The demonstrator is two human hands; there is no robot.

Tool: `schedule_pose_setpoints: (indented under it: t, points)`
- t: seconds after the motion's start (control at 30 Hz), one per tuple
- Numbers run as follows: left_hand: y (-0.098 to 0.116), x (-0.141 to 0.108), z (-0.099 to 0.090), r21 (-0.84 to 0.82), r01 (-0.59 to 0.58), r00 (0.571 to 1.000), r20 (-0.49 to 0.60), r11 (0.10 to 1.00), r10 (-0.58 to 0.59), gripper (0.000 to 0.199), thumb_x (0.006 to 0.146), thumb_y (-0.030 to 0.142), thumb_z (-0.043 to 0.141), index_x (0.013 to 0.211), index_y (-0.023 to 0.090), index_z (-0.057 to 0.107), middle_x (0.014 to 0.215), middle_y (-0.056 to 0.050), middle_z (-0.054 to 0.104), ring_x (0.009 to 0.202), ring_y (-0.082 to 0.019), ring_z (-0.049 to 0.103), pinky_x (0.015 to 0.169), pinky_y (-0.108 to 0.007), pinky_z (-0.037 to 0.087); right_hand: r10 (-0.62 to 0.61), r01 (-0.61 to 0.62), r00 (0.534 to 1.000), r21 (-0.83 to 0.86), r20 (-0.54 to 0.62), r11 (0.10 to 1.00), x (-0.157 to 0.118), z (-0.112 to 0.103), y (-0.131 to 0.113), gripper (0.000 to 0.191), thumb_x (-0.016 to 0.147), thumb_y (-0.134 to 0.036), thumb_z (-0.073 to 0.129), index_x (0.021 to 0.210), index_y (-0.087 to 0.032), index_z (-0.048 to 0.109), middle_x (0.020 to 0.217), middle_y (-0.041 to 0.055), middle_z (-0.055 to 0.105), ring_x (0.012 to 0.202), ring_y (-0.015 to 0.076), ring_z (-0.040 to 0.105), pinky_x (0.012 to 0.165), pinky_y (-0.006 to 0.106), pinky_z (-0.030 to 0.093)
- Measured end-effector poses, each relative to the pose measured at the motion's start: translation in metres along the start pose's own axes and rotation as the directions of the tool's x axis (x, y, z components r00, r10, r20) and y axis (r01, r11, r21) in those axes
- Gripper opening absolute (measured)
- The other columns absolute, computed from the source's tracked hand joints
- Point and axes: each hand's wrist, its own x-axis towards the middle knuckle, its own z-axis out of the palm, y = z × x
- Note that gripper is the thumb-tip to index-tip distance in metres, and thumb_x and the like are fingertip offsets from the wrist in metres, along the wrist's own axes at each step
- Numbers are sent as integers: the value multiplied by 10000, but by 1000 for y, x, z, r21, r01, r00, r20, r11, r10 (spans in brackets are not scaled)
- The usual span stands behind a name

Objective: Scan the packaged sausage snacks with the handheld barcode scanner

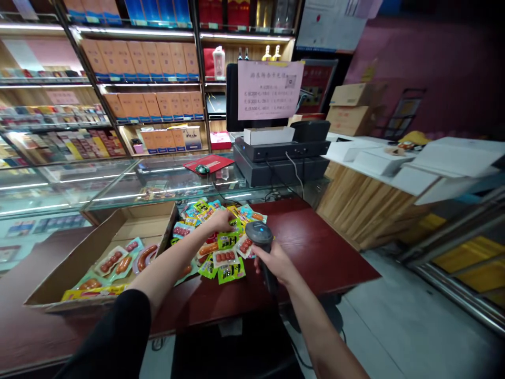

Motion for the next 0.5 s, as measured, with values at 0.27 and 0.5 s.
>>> schedule_pose_setpoints:
  t: [0.27, 0.5]
  points:
    - [-8, -41, 3, 35, -62, 988, -139, 997, 66, 447, 697, 283, 726, 1139, 223, 697, 985, -102, 689, 976, -282, 607, 905, -350, 426, -109, 110, 991, -17, 74, 994, -20, 21, 19, 225, 755, -376, 681, 755, -184, 564, 421, -63, 527, 345, 91, 473, 365, 197, 399]
    - [-6, -63, -14, -525, 19, 943, -273, 851, -189, 461, 557, 187, 833, 1003, 155, 718, 700, -14, 639, 663, -170, 601, 683, -279, 464, -111, 117, 989, -63, 98, 991, -45, 29, 26, 251, 772, -367, 674, 674, -189, 526, 430, -53, 522, 328, 84, 470, 352, 191, 384]
